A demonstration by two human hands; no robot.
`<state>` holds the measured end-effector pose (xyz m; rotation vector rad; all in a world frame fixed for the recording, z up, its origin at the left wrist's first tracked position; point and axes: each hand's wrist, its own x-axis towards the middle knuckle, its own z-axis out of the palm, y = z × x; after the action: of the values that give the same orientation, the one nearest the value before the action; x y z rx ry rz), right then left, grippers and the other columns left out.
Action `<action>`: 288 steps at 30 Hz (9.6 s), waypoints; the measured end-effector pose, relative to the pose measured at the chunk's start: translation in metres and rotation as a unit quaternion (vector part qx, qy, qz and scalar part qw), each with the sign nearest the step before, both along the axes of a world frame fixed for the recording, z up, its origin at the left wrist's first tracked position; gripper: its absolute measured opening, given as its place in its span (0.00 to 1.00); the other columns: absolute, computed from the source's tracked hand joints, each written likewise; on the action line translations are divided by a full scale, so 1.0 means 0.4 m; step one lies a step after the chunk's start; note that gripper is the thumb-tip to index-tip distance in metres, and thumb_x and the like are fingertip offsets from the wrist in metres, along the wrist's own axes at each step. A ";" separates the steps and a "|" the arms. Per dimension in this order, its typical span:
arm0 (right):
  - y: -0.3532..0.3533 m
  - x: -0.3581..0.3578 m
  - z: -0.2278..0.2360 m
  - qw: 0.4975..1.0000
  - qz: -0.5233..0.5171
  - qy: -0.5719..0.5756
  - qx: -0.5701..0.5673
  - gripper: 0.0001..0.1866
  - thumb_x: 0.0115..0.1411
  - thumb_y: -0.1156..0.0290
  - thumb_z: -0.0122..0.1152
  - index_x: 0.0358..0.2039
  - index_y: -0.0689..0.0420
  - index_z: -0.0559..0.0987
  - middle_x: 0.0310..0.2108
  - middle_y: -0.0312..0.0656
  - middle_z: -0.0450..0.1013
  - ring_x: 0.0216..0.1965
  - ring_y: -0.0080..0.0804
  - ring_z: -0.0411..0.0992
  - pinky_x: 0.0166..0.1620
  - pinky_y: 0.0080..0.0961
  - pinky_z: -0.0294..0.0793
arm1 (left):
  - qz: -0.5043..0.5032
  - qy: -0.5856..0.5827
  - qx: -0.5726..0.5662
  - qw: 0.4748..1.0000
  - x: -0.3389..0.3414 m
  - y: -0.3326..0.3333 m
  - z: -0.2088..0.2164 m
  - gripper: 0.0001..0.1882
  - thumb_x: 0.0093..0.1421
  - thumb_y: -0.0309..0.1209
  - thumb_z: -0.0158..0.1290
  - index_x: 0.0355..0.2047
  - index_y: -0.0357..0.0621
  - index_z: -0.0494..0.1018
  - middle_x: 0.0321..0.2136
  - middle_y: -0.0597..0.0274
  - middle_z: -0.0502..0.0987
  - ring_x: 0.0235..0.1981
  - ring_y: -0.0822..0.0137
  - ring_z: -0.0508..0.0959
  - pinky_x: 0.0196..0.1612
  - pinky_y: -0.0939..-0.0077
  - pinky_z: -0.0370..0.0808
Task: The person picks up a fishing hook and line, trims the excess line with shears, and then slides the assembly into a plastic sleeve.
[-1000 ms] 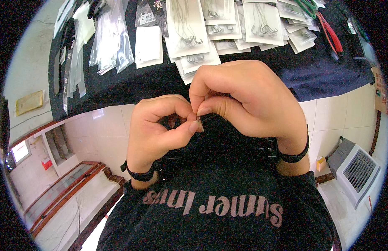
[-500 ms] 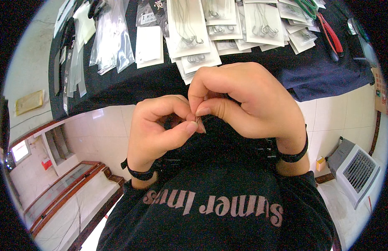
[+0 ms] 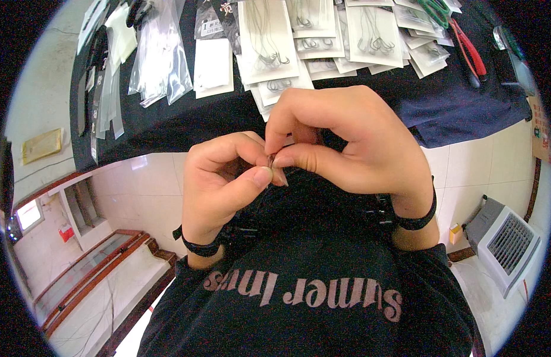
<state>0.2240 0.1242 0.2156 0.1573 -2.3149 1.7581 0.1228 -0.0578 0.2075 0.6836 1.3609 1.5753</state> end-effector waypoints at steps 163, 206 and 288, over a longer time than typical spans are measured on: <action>0.094 0.095 0.074 0.978 -0.197 0.044 -0.049 0.03 0.57 0.78 0.59 0.29 0.63 0.74 0.15 0.32 0.68 0.15 0.14 0.64 0.19 0.11 0.59 | -0.003 -0.310 0.147 0.939 -0.058 -0.065 0.040 0.39 0.62 0.45 0.44 0.67 0.44 0.41 0.19 0.54 0.71 0.16 0.65 0.70 0.20 0.80 0.66; 0.074 0.095 0.095 0.989 -0.145 0.038 0.008 0.05 0.49 0.82 0.63 0.27 0.61 0.77 0.24 0.37 0.74 0.22 0.21 0.72 0.26 0.16 0.68 | -0.084 -0.118 -0.013 0.989 0.018 0.135 0.124 0.07 0.59 0.26 0.55 0.35 0.35 0.78 0.24 0.72 0.76 0.20 0.87 0.64 0.22 0.91 0.58; 0.064 0.079 0.077 0.981 -0.182 0.065 -0.003 0.08 0.42 0.77 0.69 0.26 0.59 0.80 0.20 0.34 0.74 0.15 0.15 0.65 0.22 0.13 0.59 | 0.102 0.128 0.028 0.986 0.045 0.128 0.083 0.04 0.53 0.20 0.57 0.30 0.35 0.79 0.20 0.71 0.77 0.18 0.89 0.66 0.19 0.93 0.56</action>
<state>0.2558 0.1498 0.2465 -0.1417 -2.0861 1.5235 0.1408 -0.0065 0.2408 0.8238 1.6227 1.7377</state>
